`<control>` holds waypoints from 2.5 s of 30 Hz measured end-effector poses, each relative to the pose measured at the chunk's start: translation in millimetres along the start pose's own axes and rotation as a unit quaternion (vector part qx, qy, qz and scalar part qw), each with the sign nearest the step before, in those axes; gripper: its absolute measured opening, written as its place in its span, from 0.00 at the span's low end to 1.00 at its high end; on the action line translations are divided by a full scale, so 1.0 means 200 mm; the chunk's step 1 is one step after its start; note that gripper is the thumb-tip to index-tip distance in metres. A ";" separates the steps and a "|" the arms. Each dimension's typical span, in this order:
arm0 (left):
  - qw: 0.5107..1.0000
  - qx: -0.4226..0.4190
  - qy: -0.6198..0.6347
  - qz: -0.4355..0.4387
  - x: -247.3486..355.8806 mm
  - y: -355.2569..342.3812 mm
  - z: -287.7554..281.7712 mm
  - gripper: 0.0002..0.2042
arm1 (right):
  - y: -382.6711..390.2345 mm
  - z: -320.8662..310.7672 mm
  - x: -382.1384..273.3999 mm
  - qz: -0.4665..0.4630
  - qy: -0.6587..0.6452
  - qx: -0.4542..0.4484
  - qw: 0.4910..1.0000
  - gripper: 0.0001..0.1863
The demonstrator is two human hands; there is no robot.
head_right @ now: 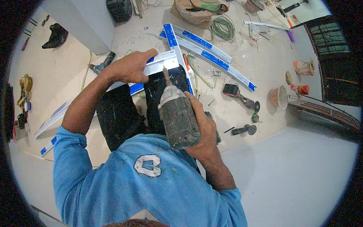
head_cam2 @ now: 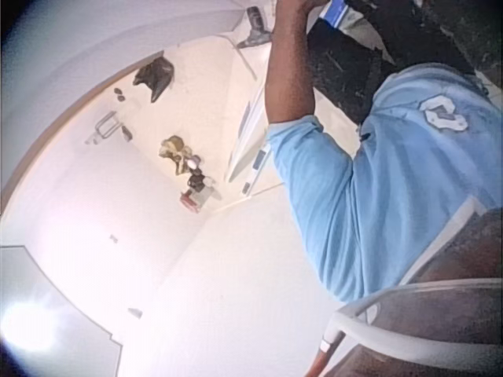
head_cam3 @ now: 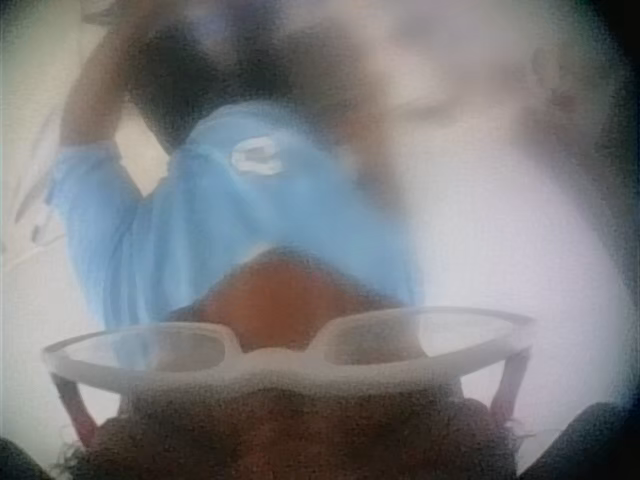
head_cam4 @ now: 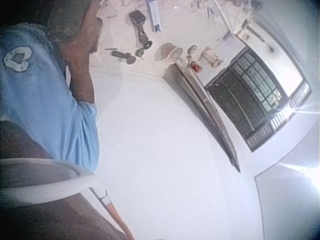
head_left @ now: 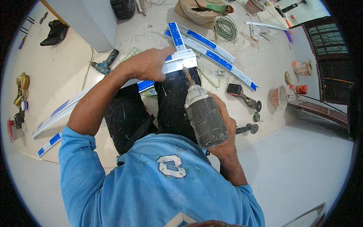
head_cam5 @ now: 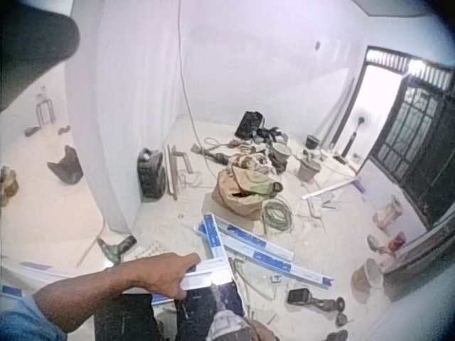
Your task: The person sits on the floor and uses a cordless drill to make holes in aluminum profiles. They mark the profiles with a marker, position the drill, and create holes at marked spots. The person handles multiple aluminum profiles and uses a drill throughout the task.
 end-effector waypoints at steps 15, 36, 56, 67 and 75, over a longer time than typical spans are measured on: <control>1.000 0.002 -0.021 0.022 -0.02 0.00 0.01 0.39 | 0.00 0.02 0.02 0.007 0.003 0.003 1.000 0.48; 1.000 -0.002 -0.012 0.006 -0.03 -0.01 0.01 0.38 | 0.00 0.03 0.03 0.027 0.008 -0.002 1.000 0.49; 1.000 0.006 -0.006 0.000 -0.04 -0.02 0.02 0.36 | 0.00 0.03 0.03 0.033 -0.003 -0.007 0.999 0.50; 1.000 0.014 -0.011 0.023 -0.02 0.00 0.01 0.36 | 0.02 0.05 0.02 0.049 -0.003 -0.018 0.999 0.51; 1.000 0.009 -0.011 0.026 -0.03 -0.01 0.02 0.37 | 0.03 0.03 0.02 0.063 0.009 -0.021 0.998 0.49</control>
Point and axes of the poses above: each hand's wrist, its own y-axis away from the middle knuckle, its own z-axis out of the palm, x = y × z, the point moved 5 cm from there along -y, towards the middle knuckle, and after that the axes turned 15 degrees about y, right-handed, at the moved point
